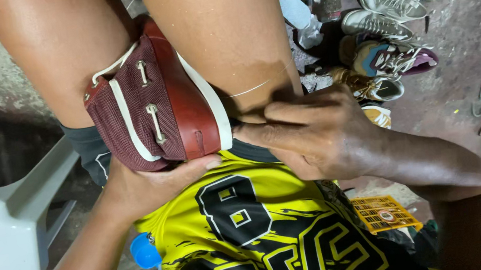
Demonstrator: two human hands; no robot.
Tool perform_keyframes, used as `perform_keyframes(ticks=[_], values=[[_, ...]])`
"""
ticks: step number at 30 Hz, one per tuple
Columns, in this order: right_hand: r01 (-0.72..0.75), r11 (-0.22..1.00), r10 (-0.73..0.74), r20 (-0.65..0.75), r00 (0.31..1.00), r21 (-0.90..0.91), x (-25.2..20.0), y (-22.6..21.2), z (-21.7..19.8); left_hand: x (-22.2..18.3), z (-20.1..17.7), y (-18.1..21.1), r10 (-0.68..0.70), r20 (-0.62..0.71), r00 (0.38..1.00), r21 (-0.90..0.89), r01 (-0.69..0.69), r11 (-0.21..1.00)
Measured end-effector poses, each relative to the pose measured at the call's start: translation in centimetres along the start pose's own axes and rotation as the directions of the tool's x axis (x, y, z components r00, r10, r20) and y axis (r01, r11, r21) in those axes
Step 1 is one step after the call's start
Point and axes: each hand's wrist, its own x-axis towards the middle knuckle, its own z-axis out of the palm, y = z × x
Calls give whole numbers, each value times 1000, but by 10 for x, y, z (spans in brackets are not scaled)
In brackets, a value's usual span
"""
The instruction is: The person stitches the sole of a shoe using a needle and thread.
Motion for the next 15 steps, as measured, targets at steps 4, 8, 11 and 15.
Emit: perform_keyframes(ticks=[4,8,11,15], values=[[-46,993,52,51,997,-112,5,-8,1,11,-2,2,158,31,987,25,-159,987],[2,978,14,76,997,-207,10,-12,-3,12,-2,-8,233,49,971,42,-235,971],[6,991,10,122,992,-135,17,-7,-7,15,-3,-15,387,-14,922,155,-380,912],[-125,992,119,144,982,29,28,-13,-9,21,-9,-20,353,106,930,68,-361,930]])
